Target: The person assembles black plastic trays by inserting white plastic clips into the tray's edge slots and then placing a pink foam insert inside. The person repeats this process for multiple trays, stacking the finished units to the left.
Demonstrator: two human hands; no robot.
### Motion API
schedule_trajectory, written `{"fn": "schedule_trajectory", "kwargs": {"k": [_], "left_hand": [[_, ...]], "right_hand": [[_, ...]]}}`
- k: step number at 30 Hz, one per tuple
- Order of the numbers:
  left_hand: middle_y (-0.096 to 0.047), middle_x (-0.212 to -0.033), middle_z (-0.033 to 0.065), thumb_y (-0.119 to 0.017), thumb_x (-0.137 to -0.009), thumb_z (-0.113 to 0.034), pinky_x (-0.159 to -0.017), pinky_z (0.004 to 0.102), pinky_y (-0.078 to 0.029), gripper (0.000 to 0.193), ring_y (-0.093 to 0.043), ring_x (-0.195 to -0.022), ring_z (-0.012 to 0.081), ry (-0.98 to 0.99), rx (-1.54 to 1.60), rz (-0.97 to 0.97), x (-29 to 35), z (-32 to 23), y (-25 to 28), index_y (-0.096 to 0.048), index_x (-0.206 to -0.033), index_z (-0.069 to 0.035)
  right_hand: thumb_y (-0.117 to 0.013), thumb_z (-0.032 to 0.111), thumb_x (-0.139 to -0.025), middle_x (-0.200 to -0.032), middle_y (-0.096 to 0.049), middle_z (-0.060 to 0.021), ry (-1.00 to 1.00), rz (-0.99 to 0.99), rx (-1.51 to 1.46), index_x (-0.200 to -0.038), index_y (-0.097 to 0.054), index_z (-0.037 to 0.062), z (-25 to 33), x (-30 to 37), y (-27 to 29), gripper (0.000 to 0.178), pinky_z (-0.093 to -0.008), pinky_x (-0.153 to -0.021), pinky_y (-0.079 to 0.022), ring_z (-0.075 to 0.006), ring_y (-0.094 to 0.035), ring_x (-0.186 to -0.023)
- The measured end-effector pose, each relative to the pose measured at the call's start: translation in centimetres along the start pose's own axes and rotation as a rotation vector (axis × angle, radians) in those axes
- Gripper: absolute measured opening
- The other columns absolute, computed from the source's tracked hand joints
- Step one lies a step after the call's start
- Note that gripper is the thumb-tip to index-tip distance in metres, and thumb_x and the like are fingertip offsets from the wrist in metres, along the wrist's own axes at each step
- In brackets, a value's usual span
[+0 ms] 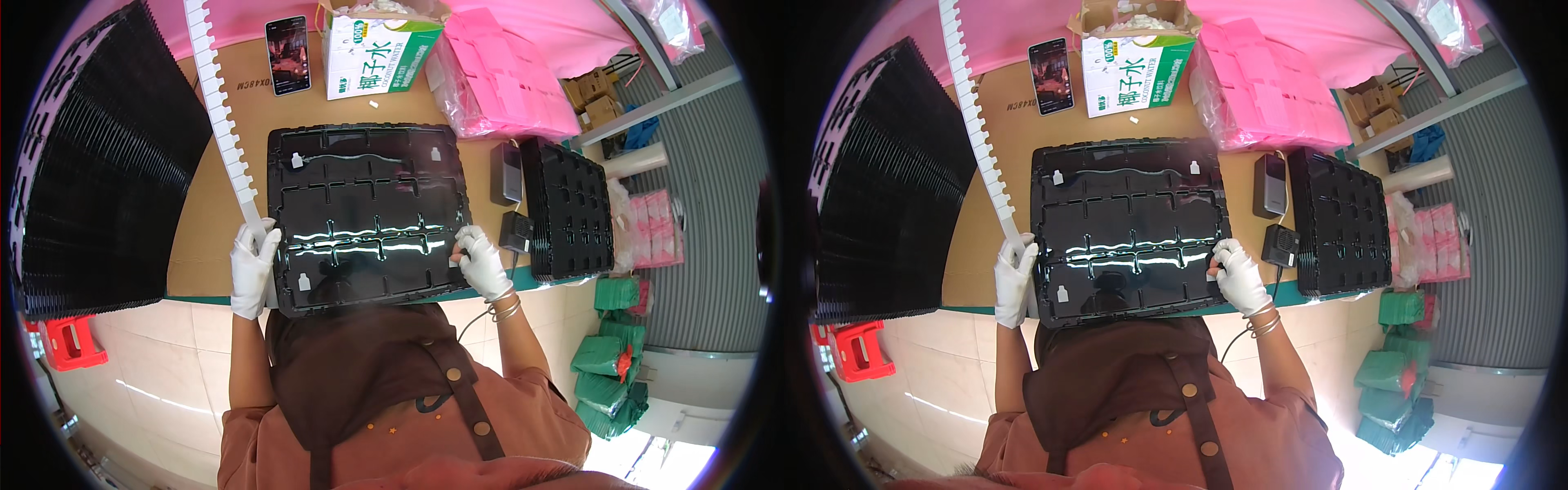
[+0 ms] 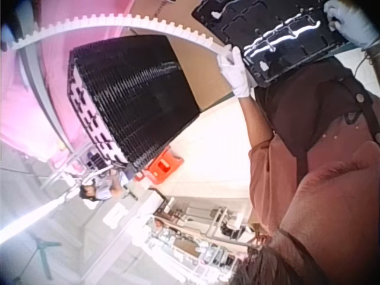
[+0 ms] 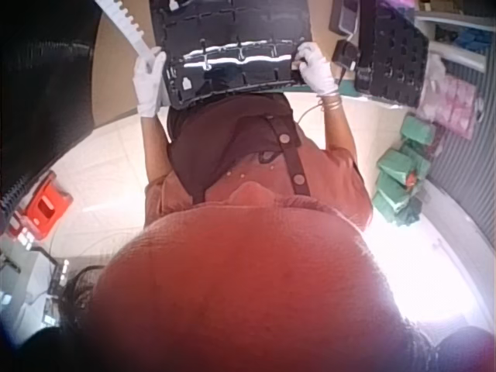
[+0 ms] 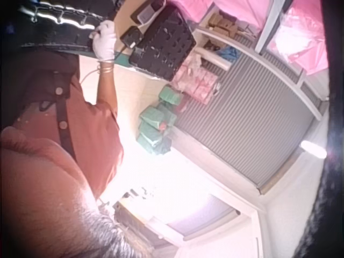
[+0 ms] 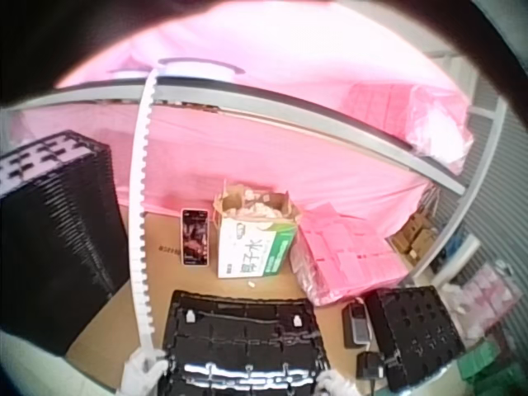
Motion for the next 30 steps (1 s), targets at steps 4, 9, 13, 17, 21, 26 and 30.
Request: {"fn": "schedule_trajectory", "kwargs": {"k": [4,9,13,17,21,26,30], "left_hand": [[-0.064,-0.103,0.0064,-0.068,-0.091,-0.015,-0.084,0.0294,-0.048,0.024,-0.059,-0.092,0.0145,0.0,-0.006,-0.002,0.0,0.1,0.0,-0.063,-0.108,0.0],[-0.064,-0.103,0.0067,-0.068,-0.091,-0.014,-0.084,0.0293,-0.048,0.023,-0.06,-0.091,0.015,-0.045,-0.028,-0.017,-0.1,0.5,0.0,-0.064,-0.108,0.0],[-0.063,-0.103,0.0073,-0.068,-0.091,-0.013,-0.083,0.0297,-0.048,0.022,-0.06,-0.092,0.0161,0.0,0.01,-0.021,0.0,0.1,-0.2,-0.063,-0.107,0.001],[-0.063,-0.104,0.0076,-0.067,-0.09,-0.012,-0.083,0.0299,-0.049,0.022,-0.06,-0.092,0.0162,-0.054,-0.045,-0.012,-0.1,0.4,0.0,-0.063,-0.108,0.001],[-0.063,-0.104,0.0085,-0.068,-0.09,-0.012,-0.083,0.0302,-0.049,0.021,-0.061,-0.093,0.0167,-0.018,0.001,-0.012,0.1,-0.3,-0.1,-0.064,-0.106,0.001],[-0.064,-0.105,0.0091,-0.067,-0.09,-0.012,-0.085,0.0305,-0.048,0.021,-0.061,-0.096,0.0172,-0.067,-0.098,-0.004,0.0,-0.5,0.0,-0.064,-0.106,0.001],[-0.064,-0.105,0.0091,-0.068,-0.09,-0.012,-0.084,0.0308,-0.049,0.021,-0.061,-0.096,0.0179,-0.092,-0.118,-0.011,0.1,-0.3,0.1,-0.064,-0.106,0.001]], "right_hand": [[-0.058,-0.021,-0.068,-0.096,-0.055,-0.0104,-0.097,-0.027,-0.082,-0.084,-0.055,-0.001,-1.0,0.1,-1.1,0.026,-0.0301,-0.064,-0.053,-0.0213,-0.062,-0.075],[-0.051,-0.019,-0.076,-0.083,-0.056,-0.0088,-0.015,0.078,-0.118,-0.084,-0.056,-0.0019,-1.2,0.6,-0.6,0.019,-0.0279,-0.063,-0.055,-0.0171,-0.062,-0.066],[-0.049,-0.023,-0.071,-0.09,-0.054,-0.0077,-0.071,0.149,-0.209,-0.082,-0.056,-0.0016,-1.7,0.7,-0.4,0.025,-0.0281,-0.064,-0.056,-0.0155,-0.061,-0.067],[-0.052,-0.023,-0.07,-0.087,-0.055,-0.0071,-0.058,0.225,-0.329,-0.082,-0.057,-0.0008,-2.7,0.6,0.3,0.026,-0.0284,-0.065,-0.055,-0.0153,-0.06,-0.07],[-0.057,-0.021,-0.07,-0.085,-0.058,-0.0078,-0.067,0.097,-0.238,-0.079,-0.056,-0.0006,-1.5,0.2,0.3,0.022,-0.0299,-0.066,-0.054,-0.018,-0.061,-0.075],[-0.061,-0.016,-0.066,-0.082,-0.058,-0.0128,0.008,-0.068,-0.012,-0.078,-0.056,-0.0013,0.0,0.2,-0.4,0.019,-0.0382,-0.069,-0.05,-0.0314,-0.06,-0.075],[-0.059,-0.017,-0.064,-0.081,-0.058,-0.0129,0.035,-0.075,0.08,-0.078,-0.057,-0.0007,0.1,0.3,-0.9,0.021,-0.0382,-0.067,-0.049,-0.0314,-0.06,-0.074]]}}
Point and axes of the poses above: each hand's wrist, its own x-axis away from the middle knuckle, its own y-axis out of the back of the hand, z = x × y, the point moved 2 cm from there along -x, towards the middle knuckle
